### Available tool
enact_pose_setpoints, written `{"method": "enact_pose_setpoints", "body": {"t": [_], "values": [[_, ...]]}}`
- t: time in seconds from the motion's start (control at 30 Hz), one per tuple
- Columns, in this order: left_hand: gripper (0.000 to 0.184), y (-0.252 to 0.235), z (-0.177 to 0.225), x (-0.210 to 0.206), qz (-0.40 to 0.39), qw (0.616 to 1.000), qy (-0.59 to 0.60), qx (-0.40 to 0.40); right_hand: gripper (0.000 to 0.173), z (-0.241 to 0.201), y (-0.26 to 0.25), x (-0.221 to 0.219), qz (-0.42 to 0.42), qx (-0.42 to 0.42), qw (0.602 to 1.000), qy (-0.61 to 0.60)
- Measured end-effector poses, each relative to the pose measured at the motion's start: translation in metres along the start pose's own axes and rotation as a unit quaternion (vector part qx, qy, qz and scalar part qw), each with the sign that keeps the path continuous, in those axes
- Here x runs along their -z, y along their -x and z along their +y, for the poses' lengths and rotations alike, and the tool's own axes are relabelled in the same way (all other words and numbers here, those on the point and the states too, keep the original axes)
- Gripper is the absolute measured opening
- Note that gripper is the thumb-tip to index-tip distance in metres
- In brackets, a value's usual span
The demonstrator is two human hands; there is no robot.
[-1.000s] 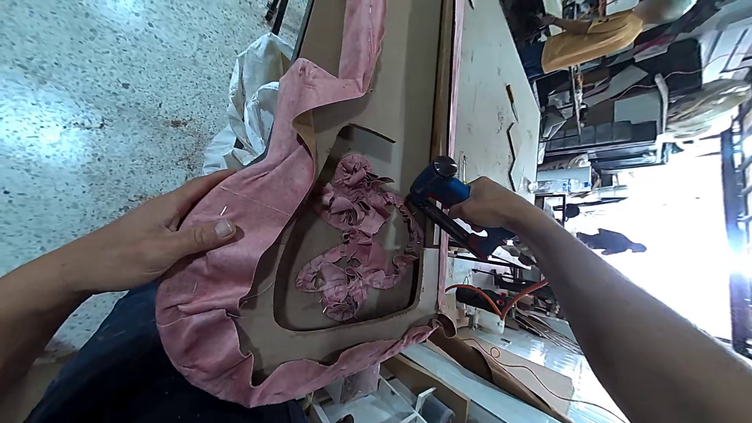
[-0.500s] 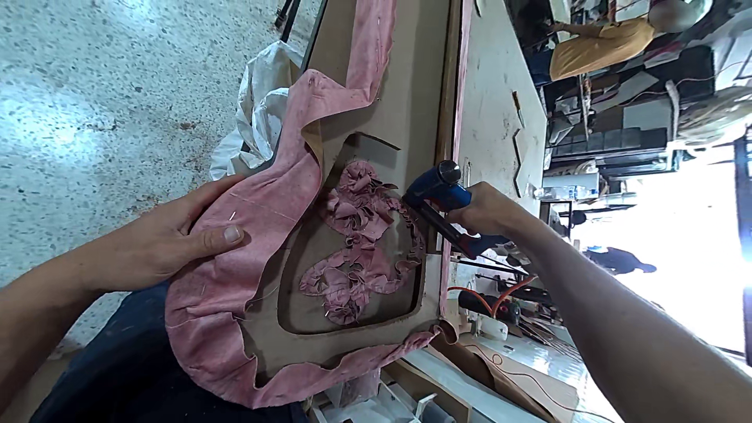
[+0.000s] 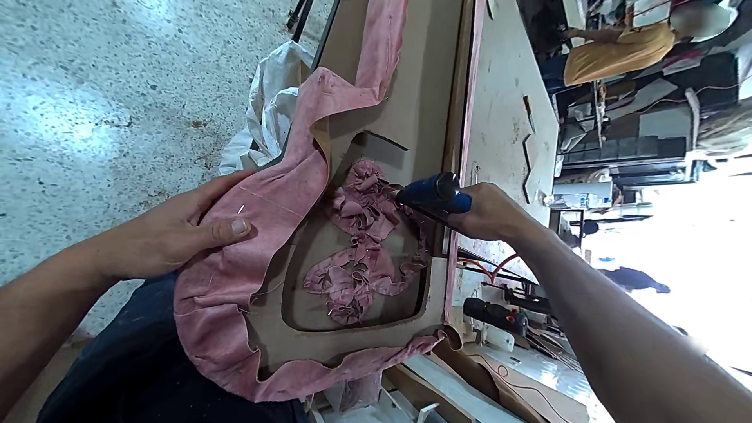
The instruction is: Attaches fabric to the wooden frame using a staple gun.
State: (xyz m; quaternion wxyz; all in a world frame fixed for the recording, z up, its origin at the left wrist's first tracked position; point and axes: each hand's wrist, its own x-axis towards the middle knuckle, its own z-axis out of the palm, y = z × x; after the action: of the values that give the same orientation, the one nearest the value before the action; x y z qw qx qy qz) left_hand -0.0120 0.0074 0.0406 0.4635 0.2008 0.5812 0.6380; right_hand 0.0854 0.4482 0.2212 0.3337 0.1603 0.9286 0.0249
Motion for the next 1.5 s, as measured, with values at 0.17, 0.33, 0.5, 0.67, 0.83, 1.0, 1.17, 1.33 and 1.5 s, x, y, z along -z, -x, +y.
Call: {"method": "enact_pose_setpoints", "body": {"t": [0.17,0.33,0.5,0.67,0.83,1.0,1.17,1.33,1.5], "values": [[0.078,0.001,0.001,0.0,0.006,1.0,0.008,-0.009,0.011,0.005,0.054,-0.008,0.121,-0.014,0.99,-0.07],[0.074,0.001,-0.001,0.0,0.005,1.0,0.002,-0.001,0.033,0.027,0.146,-0.067,0.214,-0.095,0.946,-0.225],[0.078,0.019,0.032,-0.024,0.211,0.873,-0.439,0.013,0.042,0.056,0.192,-0.162,0.25,-0.126,0.942,-0.184],[0.043,-0.011,0.071,-0.146,0.22,0.77,-0.588,-0.117,0.052,0.071,0.18,-0.225,0.209,-0.144,0.938,-0.237],[0.06,-0.069,0.031,-0.217,0.003,0.842,-0.526,0.117,0.045,0.071,0.178,-0.22,0.19,-0.117,0.939,-0.263],[0.064,-0.078,0.004,-0.214,-0.028,0.862,-0.498,0.097,0.048,0.064,0.19,-0.19,0.181,-0.165,0.944,-0.222],[0.061,-0.073,-0.012,-0.214,-0.008,0.874,-0.482,0.058,0.045,0.049,0.178,-0.15,0.181,-0.096,0.958,-0.2],[0.064,-0.067,-0.026,-0.223,0.081,0.879,-0.47,0.004,0.044,0.03,0.13,-0.102,0.163,0.012,0.967,-0.198],[0.063,-0.063,-0.036,-0.219,0.099,0.882,-0.46,-0.022,0.039,0.034,0.085,-0.066,0.25,0.093,0.959,-0.093]]}}
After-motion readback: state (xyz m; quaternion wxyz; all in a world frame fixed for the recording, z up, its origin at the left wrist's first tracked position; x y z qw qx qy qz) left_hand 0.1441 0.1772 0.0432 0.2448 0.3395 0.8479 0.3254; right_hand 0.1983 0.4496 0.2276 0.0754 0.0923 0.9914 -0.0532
